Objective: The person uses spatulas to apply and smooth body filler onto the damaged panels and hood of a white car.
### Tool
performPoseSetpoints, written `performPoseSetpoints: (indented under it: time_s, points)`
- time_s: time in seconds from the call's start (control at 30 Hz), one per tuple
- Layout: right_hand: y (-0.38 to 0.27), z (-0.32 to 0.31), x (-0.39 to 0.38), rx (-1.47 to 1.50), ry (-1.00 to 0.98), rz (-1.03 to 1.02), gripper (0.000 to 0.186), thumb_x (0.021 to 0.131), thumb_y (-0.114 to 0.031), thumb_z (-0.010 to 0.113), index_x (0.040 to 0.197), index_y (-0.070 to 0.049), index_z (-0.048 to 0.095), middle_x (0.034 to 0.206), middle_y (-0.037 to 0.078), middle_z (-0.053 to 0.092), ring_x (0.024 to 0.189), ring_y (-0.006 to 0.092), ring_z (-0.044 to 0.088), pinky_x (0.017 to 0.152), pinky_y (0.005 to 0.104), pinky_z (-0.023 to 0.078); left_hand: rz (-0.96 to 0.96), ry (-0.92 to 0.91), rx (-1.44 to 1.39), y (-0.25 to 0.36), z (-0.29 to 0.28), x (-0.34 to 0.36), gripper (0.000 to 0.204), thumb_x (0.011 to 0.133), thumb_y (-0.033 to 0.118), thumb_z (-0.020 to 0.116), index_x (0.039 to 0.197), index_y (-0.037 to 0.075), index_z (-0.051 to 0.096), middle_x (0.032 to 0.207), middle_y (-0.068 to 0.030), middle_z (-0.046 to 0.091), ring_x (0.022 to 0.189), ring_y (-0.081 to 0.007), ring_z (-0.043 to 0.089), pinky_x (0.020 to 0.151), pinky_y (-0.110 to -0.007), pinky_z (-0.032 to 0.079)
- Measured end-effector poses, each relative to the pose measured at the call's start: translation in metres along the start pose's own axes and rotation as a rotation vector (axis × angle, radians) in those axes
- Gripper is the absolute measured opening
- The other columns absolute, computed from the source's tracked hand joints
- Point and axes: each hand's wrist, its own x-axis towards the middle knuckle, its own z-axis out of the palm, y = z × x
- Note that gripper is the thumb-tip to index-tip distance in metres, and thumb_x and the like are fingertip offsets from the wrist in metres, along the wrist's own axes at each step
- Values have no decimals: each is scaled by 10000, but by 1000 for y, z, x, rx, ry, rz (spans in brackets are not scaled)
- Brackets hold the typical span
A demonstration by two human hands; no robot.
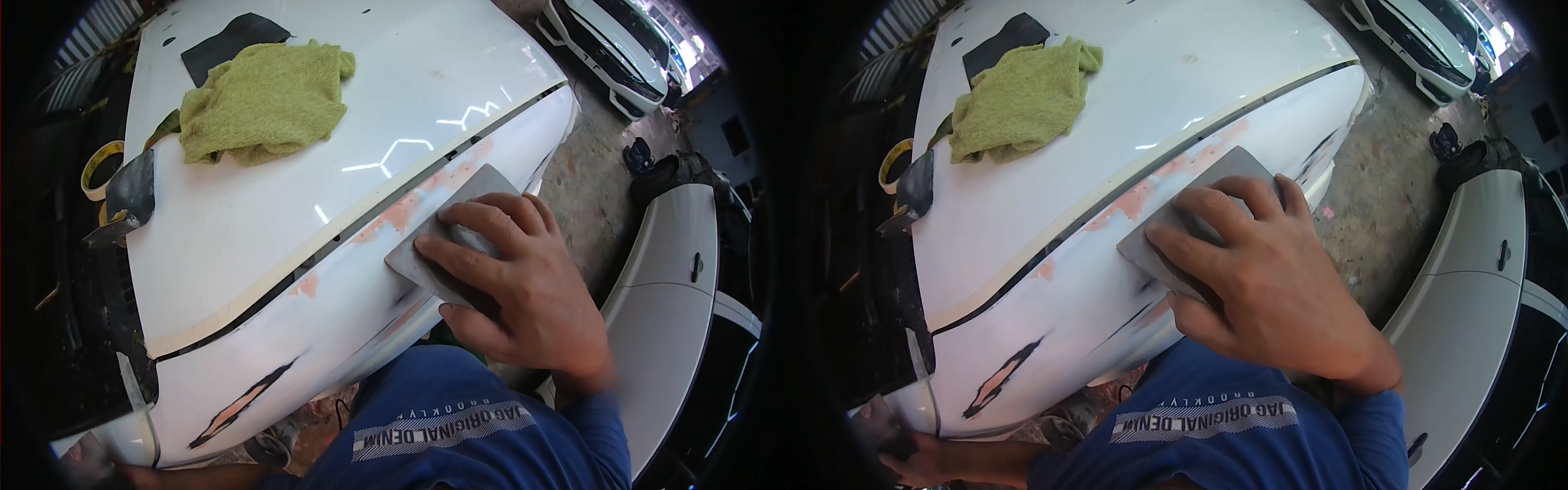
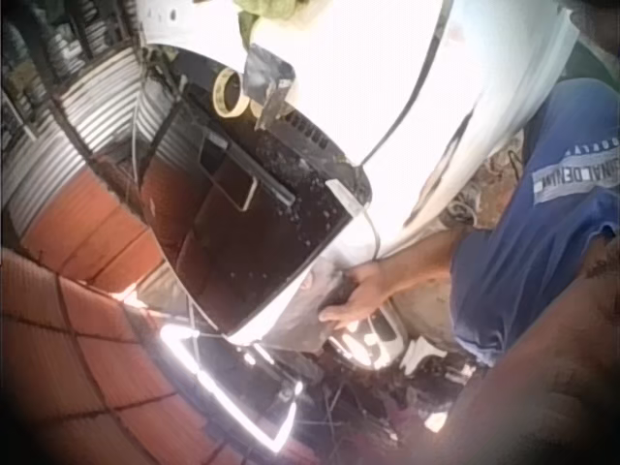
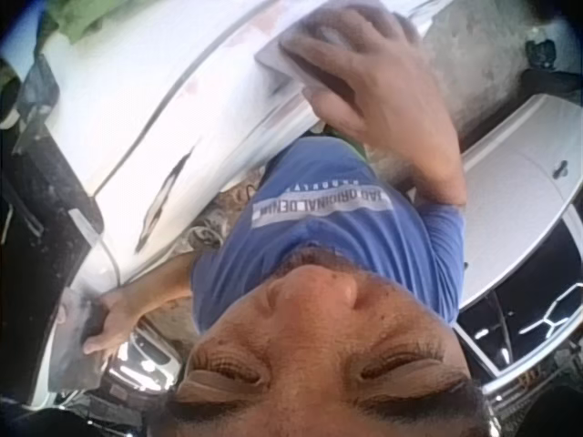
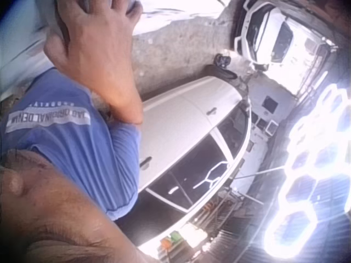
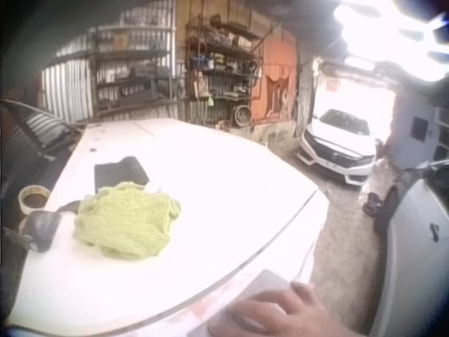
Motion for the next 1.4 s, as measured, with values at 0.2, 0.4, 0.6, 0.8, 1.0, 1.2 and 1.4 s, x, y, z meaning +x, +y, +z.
performPoseSetpoints:
  time_s: [0.2, 0.4, 0.6, 0.8, 1.0, 1.2, 1.4]
  points:
    - [-7, 5, -5, 22, 83, -18, 547, 720, -298, 698, 1233, -111, 721, 1296, 160, 610, 1194, 389, 556, 1057, 537, 401, -11, -6, 23, -5, -4, 1, 539, 853, 200, 780, 1345, 204, 559, 1307, -116, 611, 1154, -335, 610, 975, -502, 521]
    - [-5, 11, 1, 34, 98, -18, 533, 738, -292, 697, 1241, -117, 716, 1304, 159, 598, 1204, 384, 546, 1068, 555, 385, -20, -13, 62, -9, -9, 3, 526, 834, 225, 802, 1310, 185, 584, 1274, -138, 625, 1126, -350, 625, 961, -497, 529]
    - [-8, 9, -3, -26, 76, -17, 523, 721, -287, 698, 1215, -118, 729, 1277, 160, 609, 1194, 387, 551, 1062, 547, 397, -14, -24, 100, -16, -17, 5, 516, 815, 250, 824, 1276, 166, 608, 1241, -159, 639, 1098, -366, 639, 946, -492, 537]
    - [-9, 0, 1, 2, 126, -45, 495, 714, -277, 688, 1176, -110, 748, 1247, 164, 622, 1185, 390, 556, 1047, 541, 412, 2, -20, 145, -18, -28, 14, 511, 796, 275, 845, 1242, 147, 632, 1208, -180, 653, 1070, -381, 654, 932, -487, 545]
    - [-6, 3, 3, -39, 74, -66, 482, 732, -272, 681, 1185, -121, 744, 1243, 146, 621, 1193, 377, 557, 1038, 545, 419, 56, -50, 251, -23, -40, 20, 510, 777, 300, 867, 1208, 128, 656, 1175, -201, 667, 1042, -396, 668, 917, -482, 553]
    - [6, -6, -25, -126, 57, -15, 517, 724, -313, 701, 1198, -109, 727, 1268, 149, 607, 1219, 372, 552, 1084, 528, 383, 539, -175, 905, -37, -85, 49, 513, 758, 325, 889, 1174, 109, 681, 1142, -223, 680, 1014, -411, 683, 903, -477, 560]
    - [89, -28, -108, 646, 401, 178, 621, 759, -380, 713, 1256, -20, 616, 1412, 175, 530, 1295, 338, 526, 1101, 489, 396, 1008, -240, 1315, -53, -109, 94, 512, 757, 315, 900, 1145, 57, 688, 1134, -247, 685, 995, -424, 694, 894, -474, 566]
